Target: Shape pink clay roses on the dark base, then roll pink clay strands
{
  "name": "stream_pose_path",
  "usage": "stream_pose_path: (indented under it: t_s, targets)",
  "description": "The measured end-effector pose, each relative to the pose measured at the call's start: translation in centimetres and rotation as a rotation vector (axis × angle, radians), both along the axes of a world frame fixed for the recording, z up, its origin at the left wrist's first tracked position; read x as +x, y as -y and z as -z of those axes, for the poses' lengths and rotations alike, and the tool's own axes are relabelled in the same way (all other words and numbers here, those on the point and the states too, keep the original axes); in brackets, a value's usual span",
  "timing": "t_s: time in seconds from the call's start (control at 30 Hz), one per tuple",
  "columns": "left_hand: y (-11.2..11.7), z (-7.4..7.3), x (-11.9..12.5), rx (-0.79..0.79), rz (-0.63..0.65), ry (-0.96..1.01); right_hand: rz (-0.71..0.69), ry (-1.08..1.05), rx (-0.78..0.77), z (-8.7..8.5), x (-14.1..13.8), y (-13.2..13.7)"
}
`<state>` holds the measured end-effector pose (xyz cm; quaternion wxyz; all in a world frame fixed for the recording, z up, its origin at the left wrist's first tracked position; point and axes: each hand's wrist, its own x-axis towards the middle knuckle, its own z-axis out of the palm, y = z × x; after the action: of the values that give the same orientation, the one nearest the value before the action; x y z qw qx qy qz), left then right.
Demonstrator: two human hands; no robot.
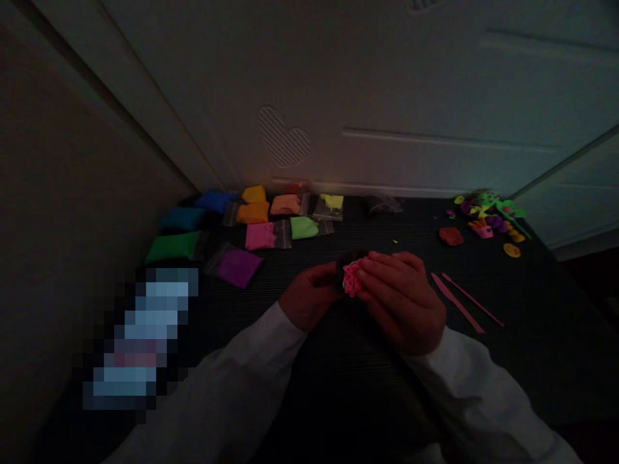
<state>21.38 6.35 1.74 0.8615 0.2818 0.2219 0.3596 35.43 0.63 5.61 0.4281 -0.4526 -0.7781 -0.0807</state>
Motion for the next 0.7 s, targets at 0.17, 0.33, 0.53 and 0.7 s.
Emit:
stream_pose_path:
  t_s: [0.17, 0.33, 0.53, 0.7]
  targets:
    - [0.0, -0.2, 0.0, 0.035, -0.004, -0.037, 0.000, -0.011, -0.003, 0.1, 0.0, 0.1]
    - [-0.1, -0.2, -0.1, 0.051, -0.016, -0.072, 0.004, -0.011, -0.027, 0.3, -0.1, 0.0]
    - [0.0, -0.4, 0.0, 0.034, -0.046, -0.059, -0.005, -0.144, -0.060, 0.3, 0.2, 0.2]
    - [-0.1, -0.2, 0.0, -0.030, -0.111, -0.054, 0.077, -0.611, -0.276, 1.1, 0.7, -0.3]
